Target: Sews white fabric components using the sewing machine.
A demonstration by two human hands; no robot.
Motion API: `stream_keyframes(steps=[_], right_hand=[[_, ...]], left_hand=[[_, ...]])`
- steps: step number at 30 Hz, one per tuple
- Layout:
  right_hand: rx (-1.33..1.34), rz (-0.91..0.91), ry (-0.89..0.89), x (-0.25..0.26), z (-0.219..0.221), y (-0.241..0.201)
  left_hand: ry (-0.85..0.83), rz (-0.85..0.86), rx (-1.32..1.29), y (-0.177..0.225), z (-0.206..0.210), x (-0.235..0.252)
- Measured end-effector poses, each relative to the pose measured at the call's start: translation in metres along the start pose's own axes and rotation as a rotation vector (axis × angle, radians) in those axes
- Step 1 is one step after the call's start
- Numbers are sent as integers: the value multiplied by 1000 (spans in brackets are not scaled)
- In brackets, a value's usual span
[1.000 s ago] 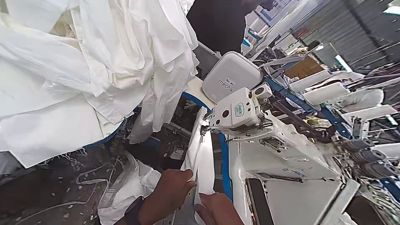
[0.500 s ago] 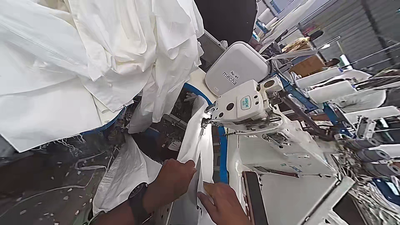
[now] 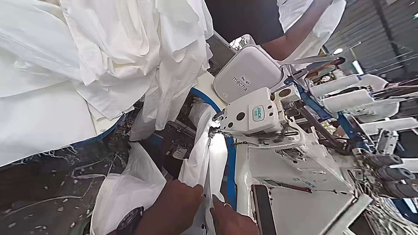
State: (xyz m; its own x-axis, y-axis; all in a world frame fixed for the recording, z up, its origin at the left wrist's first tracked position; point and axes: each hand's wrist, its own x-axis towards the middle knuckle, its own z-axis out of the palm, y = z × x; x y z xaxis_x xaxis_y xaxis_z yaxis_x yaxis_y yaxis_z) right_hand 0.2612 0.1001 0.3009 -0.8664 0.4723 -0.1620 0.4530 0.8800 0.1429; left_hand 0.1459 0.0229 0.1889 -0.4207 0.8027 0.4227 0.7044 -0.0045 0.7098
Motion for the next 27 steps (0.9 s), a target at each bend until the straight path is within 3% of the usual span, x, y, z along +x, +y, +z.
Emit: stream_keyframes(steps=[6,12,14,17,20,24,27], right_hand=[[-199,46,231,24,21,-28],[-156,123,284,55,26,-21],[-61,173,205,66,22,-13],[152,240,-110,46,13,13],[221,119,-191,17,8,31],[40,-169,119,40,15,8],[-41,-189,152,61,21,3]], left_hand=[[263,-9,30,-6,26,1],[277,-110,-166,-18,38,22],[254,-156,-277,-22,39,32],[117,-247,-370,-19,22,30],[20,-193,-352,-23,8,18],[-138,-121,-515,-39,16,34],[-101,-161,-654,-55,26,48]])
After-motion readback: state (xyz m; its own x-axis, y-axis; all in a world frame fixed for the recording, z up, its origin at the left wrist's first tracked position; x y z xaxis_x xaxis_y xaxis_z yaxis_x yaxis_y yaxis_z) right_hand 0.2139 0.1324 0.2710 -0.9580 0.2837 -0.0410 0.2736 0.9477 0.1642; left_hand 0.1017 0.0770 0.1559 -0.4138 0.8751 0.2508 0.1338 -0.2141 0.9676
